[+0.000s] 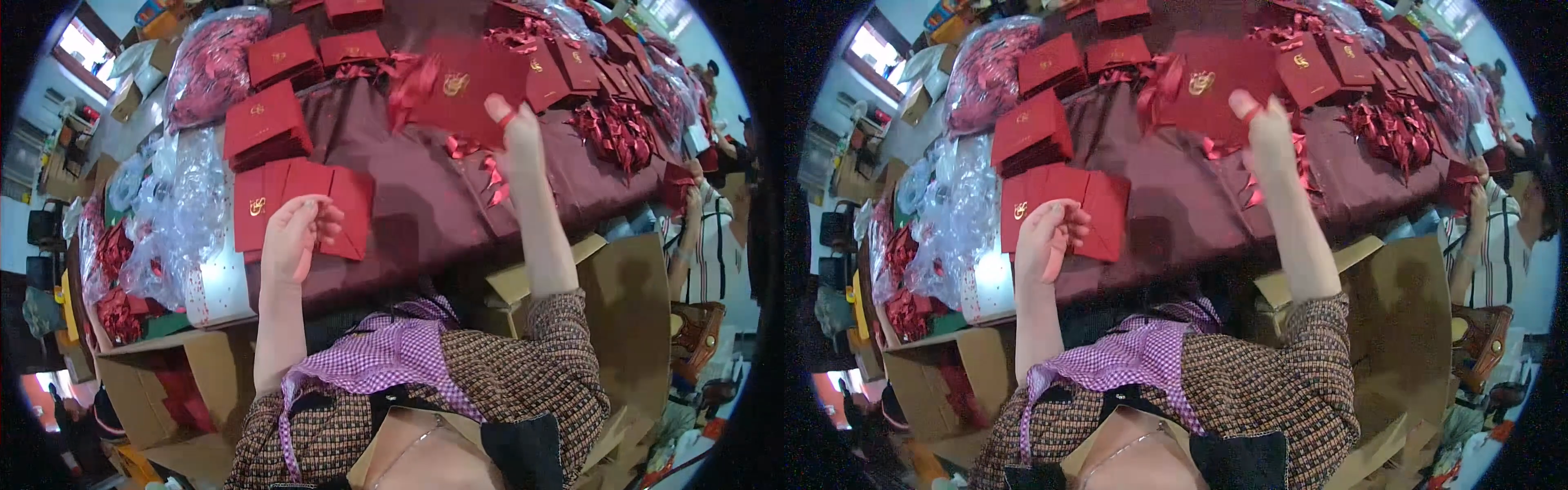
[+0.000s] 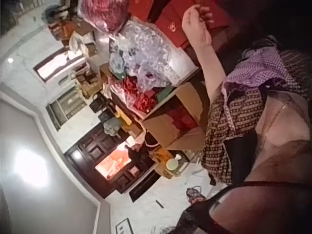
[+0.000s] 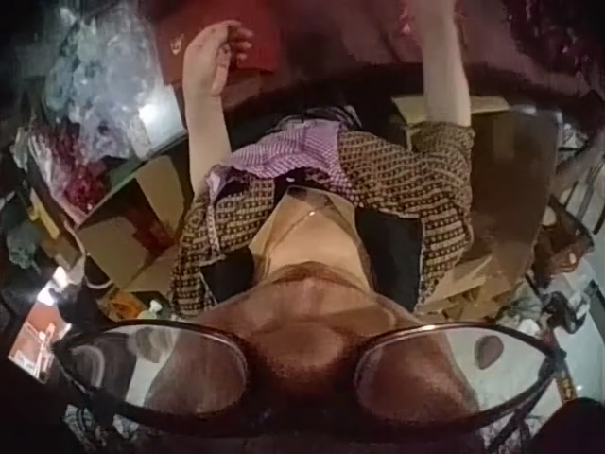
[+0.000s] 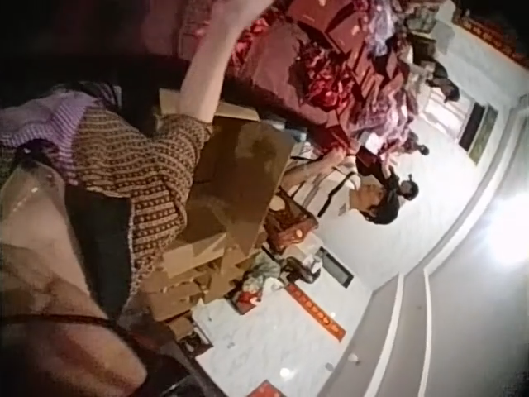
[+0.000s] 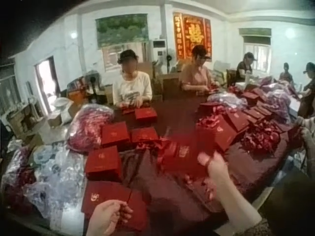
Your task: The person puts on eyeglasses, then threads ribbon handles into slits on paper gift bags by hand.
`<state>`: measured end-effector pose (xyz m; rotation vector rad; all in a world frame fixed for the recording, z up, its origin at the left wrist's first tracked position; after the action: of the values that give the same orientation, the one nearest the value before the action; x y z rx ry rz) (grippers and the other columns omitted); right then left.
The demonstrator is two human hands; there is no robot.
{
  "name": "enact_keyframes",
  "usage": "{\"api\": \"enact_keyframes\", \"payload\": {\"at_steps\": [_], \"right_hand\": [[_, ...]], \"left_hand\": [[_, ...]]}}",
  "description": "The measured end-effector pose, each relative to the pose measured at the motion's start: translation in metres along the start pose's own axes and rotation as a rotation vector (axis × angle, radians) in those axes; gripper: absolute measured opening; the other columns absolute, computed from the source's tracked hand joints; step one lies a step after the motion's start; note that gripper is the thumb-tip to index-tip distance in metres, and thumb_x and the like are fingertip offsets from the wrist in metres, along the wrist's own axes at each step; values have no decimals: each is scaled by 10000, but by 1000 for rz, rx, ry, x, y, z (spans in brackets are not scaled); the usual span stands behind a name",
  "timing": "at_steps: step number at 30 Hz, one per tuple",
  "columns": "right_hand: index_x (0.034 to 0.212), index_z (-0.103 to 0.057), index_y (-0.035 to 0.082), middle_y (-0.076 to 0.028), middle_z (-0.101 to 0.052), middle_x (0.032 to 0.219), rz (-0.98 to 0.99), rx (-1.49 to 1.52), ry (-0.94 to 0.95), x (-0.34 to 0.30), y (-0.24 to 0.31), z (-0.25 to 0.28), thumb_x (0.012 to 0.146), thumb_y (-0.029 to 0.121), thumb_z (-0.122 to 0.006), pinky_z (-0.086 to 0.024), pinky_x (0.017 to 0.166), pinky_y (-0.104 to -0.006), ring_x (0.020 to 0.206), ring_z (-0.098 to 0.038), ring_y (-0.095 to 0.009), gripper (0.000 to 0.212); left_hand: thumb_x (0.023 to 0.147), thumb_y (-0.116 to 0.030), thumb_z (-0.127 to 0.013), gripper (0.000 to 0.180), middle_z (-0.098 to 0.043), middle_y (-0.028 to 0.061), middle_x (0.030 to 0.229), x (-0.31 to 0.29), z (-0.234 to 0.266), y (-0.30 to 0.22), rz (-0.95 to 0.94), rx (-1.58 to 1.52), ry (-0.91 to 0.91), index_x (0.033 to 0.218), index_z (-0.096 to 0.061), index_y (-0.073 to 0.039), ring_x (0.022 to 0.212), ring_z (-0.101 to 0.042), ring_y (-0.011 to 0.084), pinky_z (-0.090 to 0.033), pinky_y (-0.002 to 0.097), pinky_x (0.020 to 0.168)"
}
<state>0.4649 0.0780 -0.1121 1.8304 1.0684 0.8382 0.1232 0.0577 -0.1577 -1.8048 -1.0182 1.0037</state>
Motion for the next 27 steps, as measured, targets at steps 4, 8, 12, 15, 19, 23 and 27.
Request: {"api": "enact_keyframes", "payload": {"at_steps": [4, 8, 12, 15, 19, 23, 27], "right_hand": [[1142, -559, -21, -43, -628, 1055, 569, -345, -129, 46, 75, -8, 882, 64, -595, -483, 808, -288, 903, -607, -148, 275], [1158, -553, -29, -170, -641, 1082, 755, -816, -235, 89, 59, -14, 867, 33, -582, -474, 860, -287, 952, -616, -178, 298], [1156, -566, -32, -149, -635, 1073, 825, -739, -117, 121, 26, 7, 862, -41, -544, -471, 860, -273, 961, -621, -178, 295], [1152, -574, -23, -140, -640, 1021, 711, -706, -136, 108, 23, -4, 873, -27, -541, -481, 833, -298, 925, -624, -185, 281], [1127, -591, -10, -140, -655, 983, 711, -659, -109, 113, 19, 4, 864, -21, -566, -477, 804, -300, 906, -628, -195, 265], [1129, -582, -27, -168, -650, 1011, 745, -700, -102, 127, 8, 33, 854, -18, -583, -479, 817, -307, 925, -637, -231, 274], [1142, -575, -33, -170, -648, 1018, 742, -656, -20, 125, 4, 32, 847, -20, -608, -487, 828, -307, 936, -640, -228, 297]], "left_hand": [[956, -153, -496, 192, -669, 113, 904, -1, -14, -4, -42, 59, 7, 1037, -603, -15, 708, -629, 143, -491, 252, 600], [948, -155, -517, 204, -671, 83, 916, 4, -33, -4, -76, 168, 85, 1064, -604, -12, 762, -620, 122, -488, 237, 634], [918, -171, -559, 237, -672, 100, 936, 23, -67, -27, -105, 517, 122, 1057, -601, 16, 808, -633, 164, -497, 265, 682], [853, -176, -600, 249, -638, 195, 931, 40, -107, -70, -575, 1030, 291, 994, -607, 29, 871, -624, 328, -491, 375, 766], [823, -191, -616, 327, -606, 200, 1061, 132, -135, -75, -778, 1373, 419, 1062, -580, 30, 982, -600, 325, -479, 390, 854], [768, -205, -643, 601, -467, 180, 1328, 225, -150, -56, -815, 1797, 299, 1302, -437, -22, 1014, -572, 369, -472, 450, 874], [732, -167, -650, 862, -361, 129, 1451, 294, -142, -29, -784, 2137, 177, 1471, -210, -106, 1026, -564, 360, -478, 477, 851]]}}
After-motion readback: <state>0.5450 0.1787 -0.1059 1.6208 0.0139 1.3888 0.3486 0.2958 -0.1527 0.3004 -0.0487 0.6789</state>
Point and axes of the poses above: each hand's wrist, its own x-axis towards the middle knuckle, its own z-axis out of the back of the hand, y = z × x, the point moved 6 cm from there along x, towards the middle knuckle
